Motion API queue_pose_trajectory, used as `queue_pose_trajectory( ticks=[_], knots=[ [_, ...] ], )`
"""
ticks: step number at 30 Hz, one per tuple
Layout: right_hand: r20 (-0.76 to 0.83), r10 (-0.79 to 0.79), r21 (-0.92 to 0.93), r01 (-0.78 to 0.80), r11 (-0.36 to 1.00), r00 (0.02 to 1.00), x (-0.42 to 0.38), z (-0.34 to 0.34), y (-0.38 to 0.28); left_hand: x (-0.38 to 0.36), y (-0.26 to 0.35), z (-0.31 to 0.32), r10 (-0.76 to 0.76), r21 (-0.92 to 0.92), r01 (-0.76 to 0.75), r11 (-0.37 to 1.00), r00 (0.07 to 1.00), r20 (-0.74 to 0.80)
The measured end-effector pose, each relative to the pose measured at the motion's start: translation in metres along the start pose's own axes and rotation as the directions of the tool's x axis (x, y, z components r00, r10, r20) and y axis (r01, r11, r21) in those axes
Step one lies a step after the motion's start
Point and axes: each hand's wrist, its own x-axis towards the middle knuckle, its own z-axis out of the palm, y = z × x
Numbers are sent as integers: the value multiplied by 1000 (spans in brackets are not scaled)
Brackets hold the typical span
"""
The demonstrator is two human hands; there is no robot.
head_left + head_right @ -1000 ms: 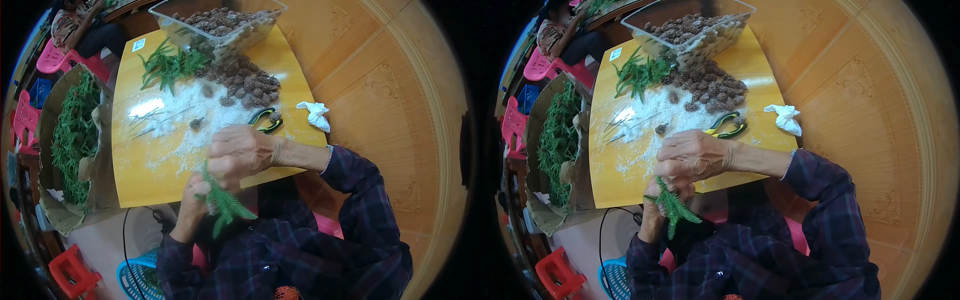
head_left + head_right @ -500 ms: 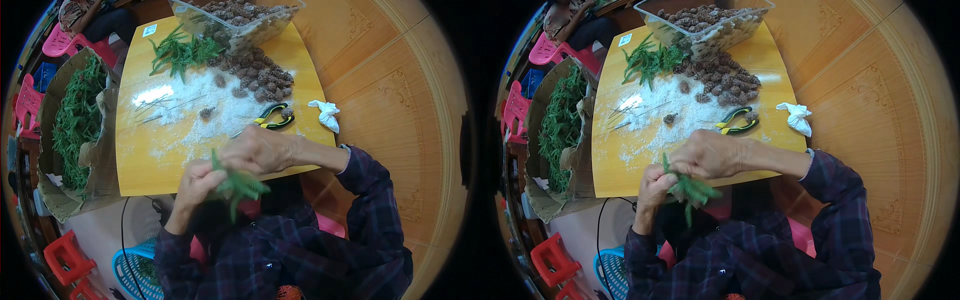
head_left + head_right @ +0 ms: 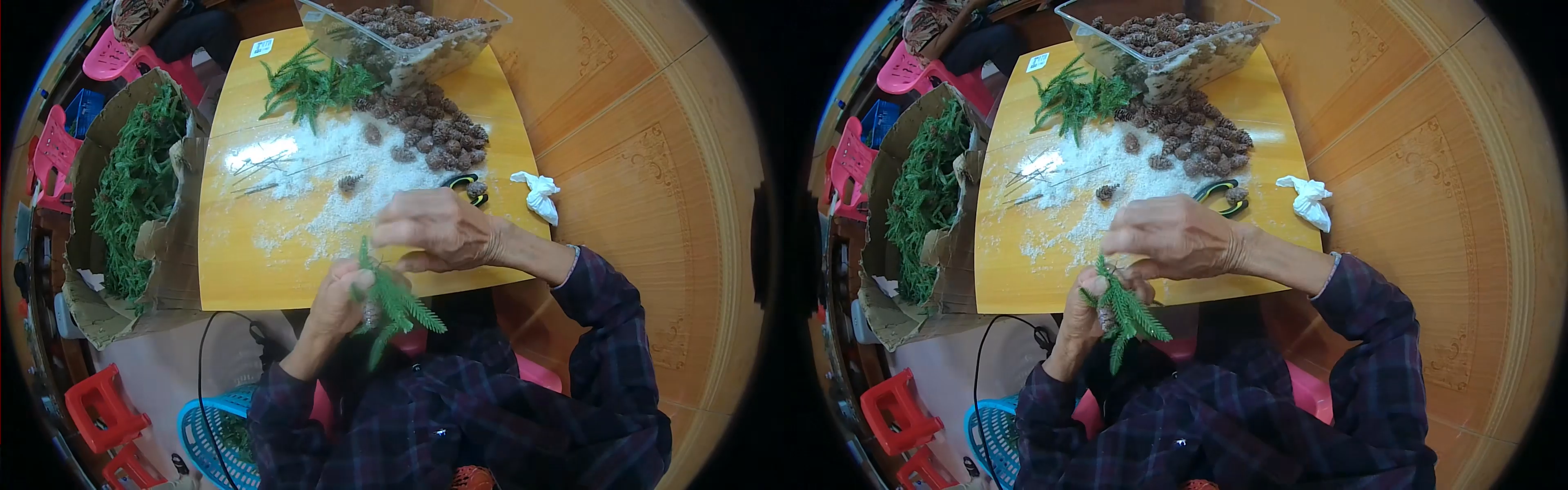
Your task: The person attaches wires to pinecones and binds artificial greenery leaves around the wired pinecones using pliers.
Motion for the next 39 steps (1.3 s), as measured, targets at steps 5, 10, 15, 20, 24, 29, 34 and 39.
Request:
queue_pose_trajectory(
  ticks=[5, 10, 15, 20, 24, 29, 34, 39],
  knots=[
    [138, -253, -178, 276, 945, 958, 3, -5, 6, -2, -3, 8, -17, -27, 18, 999, 1000, 26],
    [181, -278, -161, 307, 938, 943, 1, -3, 4, 1, -14, -5, -18, 13, 17, 1000, 996, 89],
    [170, 4, 45, -11, 999, 986, -3, 6, -5, -4, 11, -3, -5, 374, 12, 927, 1000, -19],
    [463, 498, 342, -666, 663, 733, 5, 1, -8, -1, 35, 13, 230, 779, -195, 596, 971, 67],
    [438, 608, 310, -746, 590, 663, 3, -1, 2, -2, 20, 0, 126, 546, -25, 837, 981, -148],
    [48, 200, -27, -199, 980, 979, 1, 4, 1, -5, 13, -2, 65, 56, -58, 997, 990, -125],
    [123, -57, -44, 63, 997, 991, 7, 5, 6, -5, -2, -10, 46, -25, -46, 999, 999, 9],
    [137, -270, -125, 287, 950, 953, 14, 8, 10, -8, 1, 2, -28, -69, 28, 997, 1000, -7]
  ],
)
